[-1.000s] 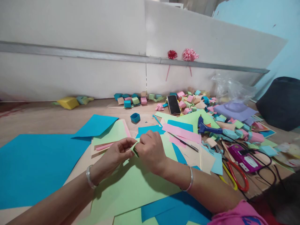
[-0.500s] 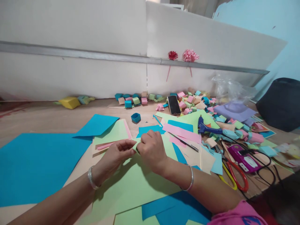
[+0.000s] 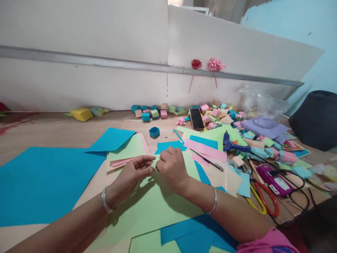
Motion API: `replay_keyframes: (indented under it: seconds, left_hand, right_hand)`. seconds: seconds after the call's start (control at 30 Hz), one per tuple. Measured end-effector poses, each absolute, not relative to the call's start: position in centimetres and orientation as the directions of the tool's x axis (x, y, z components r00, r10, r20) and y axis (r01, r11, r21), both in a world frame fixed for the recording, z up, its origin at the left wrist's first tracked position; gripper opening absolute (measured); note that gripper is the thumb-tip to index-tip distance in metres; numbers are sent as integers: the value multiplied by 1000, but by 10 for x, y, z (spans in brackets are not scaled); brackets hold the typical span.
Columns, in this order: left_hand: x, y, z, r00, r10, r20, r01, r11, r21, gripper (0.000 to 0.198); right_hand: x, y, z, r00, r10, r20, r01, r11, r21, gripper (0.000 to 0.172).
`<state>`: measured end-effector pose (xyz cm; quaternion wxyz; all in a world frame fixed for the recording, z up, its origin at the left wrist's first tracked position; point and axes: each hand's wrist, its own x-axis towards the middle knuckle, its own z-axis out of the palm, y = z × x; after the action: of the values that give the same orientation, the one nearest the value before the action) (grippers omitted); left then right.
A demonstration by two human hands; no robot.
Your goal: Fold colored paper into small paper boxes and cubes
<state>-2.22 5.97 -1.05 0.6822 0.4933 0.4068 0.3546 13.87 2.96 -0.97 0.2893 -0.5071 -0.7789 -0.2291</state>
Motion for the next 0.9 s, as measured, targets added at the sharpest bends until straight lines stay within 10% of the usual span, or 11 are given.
replay_keyframes:
  seconds: [0.9]
  left_hand:
    - [-21,57,-14,430,869,-246,-47,294,955,43]
  right_hand:
    - [139,26,-13,-350,660,665,904,424,56,26]
